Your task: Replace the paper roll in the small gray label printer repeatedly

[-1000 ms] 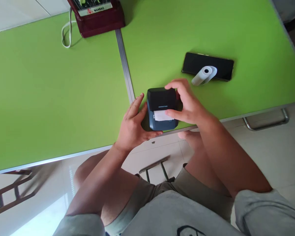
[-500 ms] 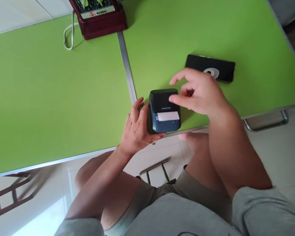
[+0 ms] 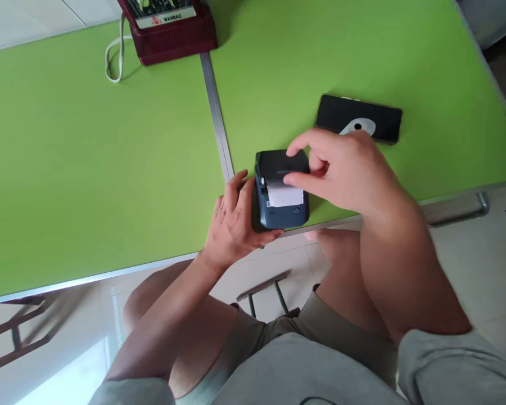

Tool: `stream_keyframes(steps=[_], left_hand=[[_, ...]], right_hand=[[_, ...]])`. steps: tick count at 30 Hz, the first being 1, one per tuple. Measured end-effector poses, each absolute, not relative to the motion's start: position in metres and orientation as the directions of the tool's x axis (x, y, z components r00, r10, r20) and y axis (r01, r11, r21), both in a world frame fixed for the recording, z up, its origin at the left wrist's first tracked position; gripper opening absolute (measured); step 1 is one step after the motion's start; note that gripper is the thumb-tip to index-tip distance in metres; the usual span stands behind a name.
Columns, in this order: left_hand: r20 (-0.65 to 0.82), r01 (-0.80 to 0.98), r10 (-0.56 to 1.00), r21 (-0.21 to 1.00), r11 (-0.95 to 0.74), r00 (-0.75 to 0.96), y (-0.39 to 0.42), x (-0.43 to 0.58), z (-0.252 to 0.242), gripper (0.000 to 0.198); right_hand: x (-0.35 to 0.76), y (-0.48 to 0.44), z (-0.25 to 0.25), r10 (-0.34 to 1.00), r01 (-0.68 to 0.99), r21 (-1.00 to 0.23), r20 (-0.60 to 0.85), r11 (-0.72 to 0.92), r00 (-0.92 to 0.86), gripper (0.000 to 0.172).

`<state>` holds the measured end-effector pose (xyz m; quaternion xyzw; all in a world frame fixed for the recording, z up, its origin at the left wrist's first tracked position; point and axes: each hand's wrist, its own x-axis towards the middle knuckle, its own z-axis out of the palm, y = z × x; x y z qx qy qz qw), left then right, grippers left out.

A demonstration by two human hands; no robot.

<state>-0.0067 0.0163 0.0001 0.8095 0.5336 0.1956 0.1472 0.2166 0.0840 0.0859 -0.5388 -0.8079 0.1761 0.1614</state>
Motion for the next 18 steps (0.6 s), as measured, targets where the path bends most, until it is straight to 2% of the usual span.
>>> stream_keyframes(steps=[2,5,8,13,15,18], left_hand=[[0.148,0.808,0.923,0.447,-0.383,0.355,0.016,-0.006,0.0,0.116],[0.136,0.815,0.927,0.445,-0.373,0.35,0.015,-0.005,0.001,0.115],[0.136,0.821,0.929,0.437,-0.368,0.344,0.015,-0.004,0.001,0.114],[0.167,0.819,0.916,0.41,-0.402,0.366,0.014,-0.004,0.002,0.112],[0.18,0.815,0.909,0.404,-0.416,0.375,0.013,-0.005,0.002,0.109],[0.185,0.81,0.905,0.403,-0.426,0.384,0.013,-0.004,0.002,0.106]], right_hand=[[0.212,0.082,0.086,0.954,0.851,-0.433,0.171,0.297,-0.246,0.017],[0.203,0.079,0.087,0.966,0.887,-0.41,0.223,0.212,-0.128,0.022],[0.196,0.079,0.087,0.973,0.906,-0.358,0.121,0.227,-0.196,0.023],[0.195,0.083,0.082,0.942,0.933,-0.171,-0.062,0.316,-0.33,0.016],[0.197,0.087,0.077,0.925,0.919,-0.17,-0.077,0.355,-0.371,0.016],[0.201,0.094,0.07,0.911,0.891,-0.242,-0.06,0.384,-0.408,0.025]])
